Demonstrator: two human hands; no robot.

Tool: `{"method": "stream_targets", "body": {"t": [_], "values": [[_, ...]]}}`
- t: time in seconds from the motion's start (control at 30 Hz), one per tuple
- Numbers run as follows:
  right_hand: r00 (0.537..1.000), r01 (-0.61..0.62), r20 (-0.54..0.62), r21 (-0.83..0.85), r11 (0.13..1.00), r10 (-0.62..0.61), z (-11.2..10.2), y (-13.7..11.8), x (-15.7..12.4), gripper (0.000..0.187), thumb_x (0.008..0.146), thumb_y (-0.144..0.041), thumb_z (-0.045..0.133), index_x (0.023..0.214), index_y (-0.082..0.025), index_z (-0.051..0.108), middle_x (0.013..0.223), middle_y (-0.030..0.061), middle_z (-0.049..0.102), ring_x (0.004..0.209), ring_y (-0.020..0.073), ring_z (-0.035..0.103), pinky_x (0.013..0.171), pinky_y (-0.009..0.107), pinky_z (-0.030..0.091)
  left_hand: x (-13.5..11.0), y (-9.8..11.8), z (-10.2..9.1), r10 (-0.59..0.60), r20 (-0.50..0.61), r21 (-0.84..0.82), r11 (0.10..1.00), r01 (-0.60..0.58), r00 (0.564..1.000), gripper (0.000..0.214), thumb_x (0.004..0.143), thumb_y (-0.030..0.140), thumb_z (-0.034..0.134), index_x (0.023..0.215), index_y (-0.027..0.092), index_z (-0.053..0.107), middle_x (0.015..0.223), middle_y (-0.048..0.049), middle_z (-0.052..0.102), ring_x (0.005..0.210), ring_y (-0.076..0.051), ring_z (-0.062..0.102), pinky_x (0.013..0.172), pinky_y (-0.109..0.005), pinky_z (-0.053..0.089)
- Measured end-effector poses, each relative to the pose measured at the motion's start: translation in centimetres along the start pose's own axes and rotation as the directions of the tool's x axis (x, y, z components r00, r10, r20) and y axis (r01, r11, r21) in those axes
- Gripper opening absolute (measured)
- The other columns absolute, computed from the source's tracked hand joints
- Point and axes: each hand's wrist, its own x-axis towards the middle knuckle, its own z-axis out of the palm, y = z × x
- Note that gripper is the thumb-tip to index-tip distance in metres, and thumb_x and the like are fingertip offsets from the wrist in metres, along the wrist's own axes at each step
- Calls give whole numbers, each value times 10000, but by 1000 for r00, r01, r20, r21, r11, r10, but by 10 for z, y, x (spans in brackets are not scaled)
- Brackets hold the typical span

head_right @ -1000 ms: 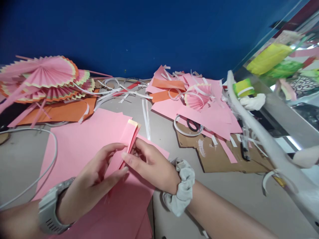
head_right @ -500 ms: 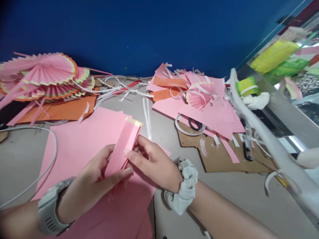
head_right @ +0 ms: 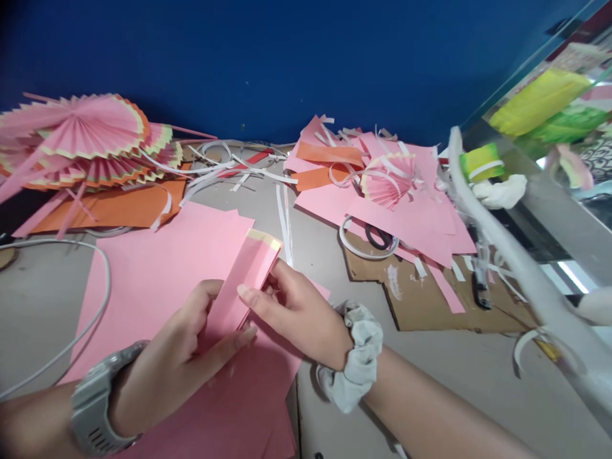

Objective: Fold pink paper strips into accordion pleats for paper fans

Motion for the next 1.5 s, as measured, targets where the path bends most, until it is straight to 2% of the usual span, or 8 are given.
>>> {"method": "stream_targets", "body": {"t": [0.23, 0.5, 0.6, 0.77, 1.03, 1.2, 1.37, 1.5], "values": [[998, 43, 46, 76, 996, -47, 0, 0, 0, 187, 864, -293, 487, 1026, -199, 476, 907, 23, 581, 804, 136, 578, 693, 250, 487, 3, 0, -2, -62, 68, -130, 989, 71, 996, 312, 817, 319, 560, 1079, 232, 414, 645, 47, 566, 458, -96, 535, 430, -194, 436], [997, 64, 52, -166, 984, -56, 1, 3, 1, 249, 902, -253, 393, 716, -178, 540, 671, -14, 579, 642, 121, 534, 623, 230, 423, 6, 4, -2, -104, 150, -297, 944, 145, 983, 242, 901, 412, 346, 856, 204, 459, 660, 14, 582, 468, -105, 541, 323, -166, 425], [999, 35, 23, -223, 974, -31, 1, 3, 1, 250, 900, -273, 391, 737, -169, 549, 707, -3, 587, 659, 129, 534, 606, 233, 414, 6, 4, -2, -73, 149, -268, 957, 111, 986, 214, 893, 402, 379, 888, 206, 465, 681, 8, 592, 545, -128, 572, 351, -176, 457], [979, 49, 201, -77, 996, -32, 0, -1, -1, 252, 916, -269, 362, 743, -174, 519, 595, -23, 590, 592, 111, 577, 614, 223, 446, 7, 4, -2, -54, 89, -217, 973, 72, 995, 240, 917, 393, 330, 854, 193, 447, 701, 10, 627, 495, -88, 529, 422, -179, 446], [964, 58, 264, -100, 993, -30, -2, -1, -1, 294, 928, -271, 347, 737, -148, 534, 620, 3, 616, 608, 111, 602, 644, 230, 460, 7, 1, -1, -42, 127, -232, 970, 71, 991, 260, 929, 393, 310, 817, 195, 435, 643, 42, 609, 520, -88, 534, 539, -224, 473], [978, 97, 192, -104, 990, -76, -1, -1, -2, 204, 917, -271, 394, 836, -160, 545, 646, -8, 621, 679, 111, 608, 700, 224, 453, 7, 4, -2, -36, 125, -262, 963, 68, 992, 295, 936, 379, 303, 753, 185, 431, 624, 35, 620, 546, -89, 556, 615, -239, 484], [963, 36, 265, 50, 998, -48, 0, -2, -2, 240, 936, -295, 328, 919, -159, 525, 623, -11, 611, 599, 111, 618, 659, 243, 478, 9, 5, -3, -55, 155, -308, 946, 101, 986, 294, 932, 386, 309, 773, 185, 452, 535, 47, 593, 485, -95, 560, 543, -228, 474], [988, 59, 147, -94, 994, -45, -1, -1, 0, 215, 894, -328, 423, 860, -160, 552, 738, 20, 630, 745, 150, 610, 706, 263, 467, 8, 3, -1, -93, 153, -279, 951, 133, 984, 282, 918, 414, 330, 814, 191, 467, 559, 45, 596, 434, -86, 538, 461, -206, 462]]}}
